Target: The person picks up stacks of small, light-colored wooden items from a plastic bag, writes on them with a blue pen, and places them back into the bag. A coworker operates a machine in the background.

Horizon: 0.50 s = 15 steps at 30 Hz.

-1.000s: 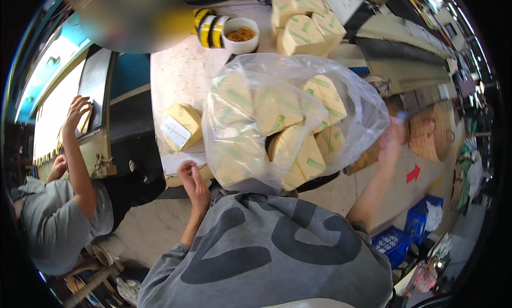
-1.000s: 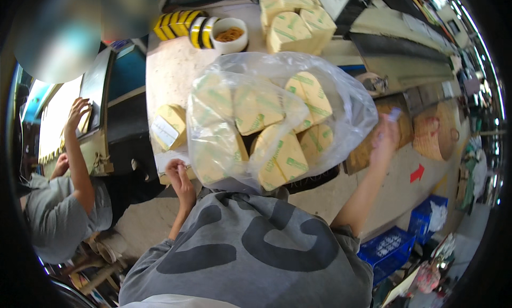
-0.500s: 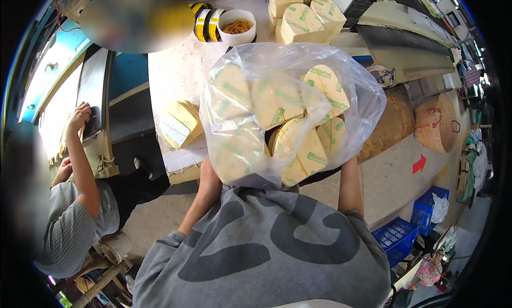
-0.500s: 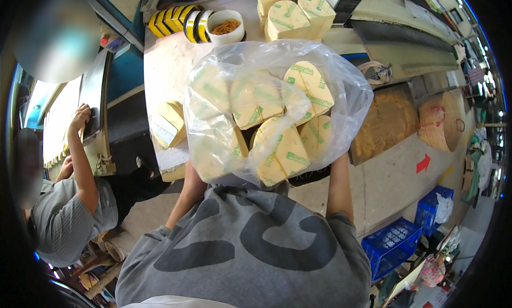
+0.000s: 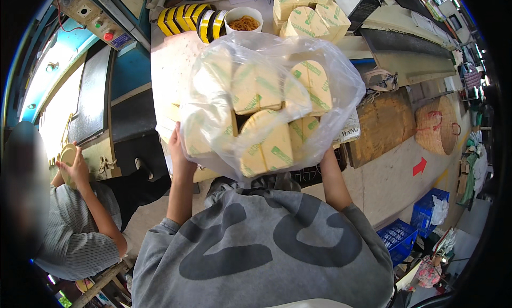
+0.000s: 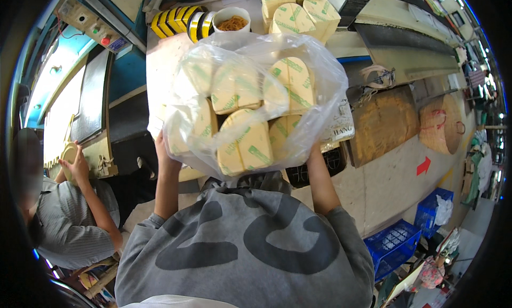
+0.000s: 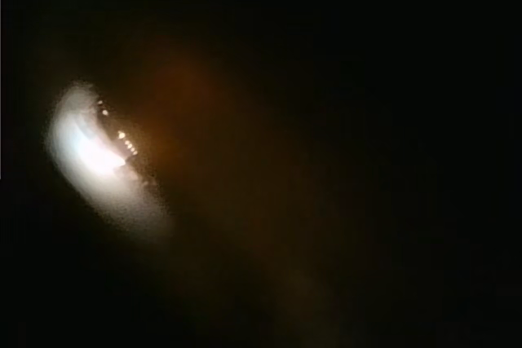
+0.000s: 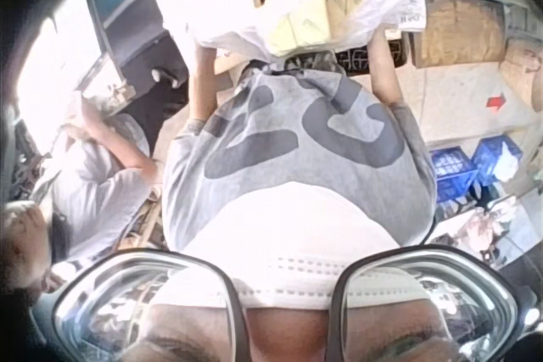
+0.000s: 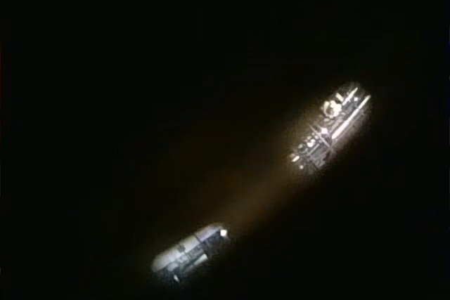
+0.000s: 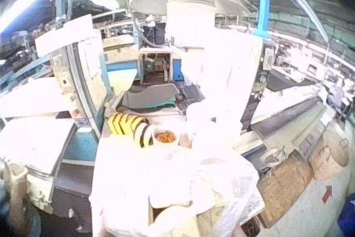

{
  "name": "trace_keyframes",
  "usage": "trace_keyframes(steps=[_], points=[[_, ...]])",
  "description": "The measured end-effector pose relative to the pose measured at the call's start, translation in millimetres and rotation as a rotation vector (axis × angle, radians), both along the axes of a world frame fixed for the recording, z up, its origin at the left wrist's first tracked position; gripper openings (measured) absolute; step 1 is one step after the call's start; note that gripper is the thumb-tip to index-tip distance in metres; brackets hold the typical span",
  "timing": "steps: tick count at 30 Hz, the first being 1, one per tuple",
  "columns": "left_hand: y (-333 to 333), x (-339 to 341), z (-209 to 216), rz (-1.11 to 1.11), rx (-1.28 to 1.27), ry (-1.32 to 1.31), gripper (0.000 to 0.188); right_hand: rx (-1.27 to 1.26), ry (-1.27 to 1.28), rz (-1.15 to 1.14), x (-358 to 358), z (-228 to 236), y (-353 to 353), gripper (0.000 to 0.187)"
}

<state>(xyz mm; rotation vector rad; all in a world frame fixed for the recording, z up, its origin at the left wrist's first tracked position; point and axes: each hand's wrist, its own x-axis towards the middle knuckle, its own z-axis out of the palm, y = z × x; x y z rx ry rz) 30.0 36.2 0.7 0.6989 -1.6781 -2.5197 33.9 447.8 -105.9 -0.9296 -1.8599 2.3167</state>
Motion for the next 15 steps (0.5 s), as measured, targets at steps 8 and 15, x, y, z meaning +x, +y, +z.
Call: trace_keyframes(steps=[8, 15], points=[[-55, -12, 12, -0.124, -0.562, -0.049, 0.041, -0.023, -0.010, 0.058, -8, -8, -35, 0.036], [-75, -21, 5, 0.271, -1.118, -0.246, 0.063, 0.023, 0.162, -0.367, -6, 85, 14, 0.029]])
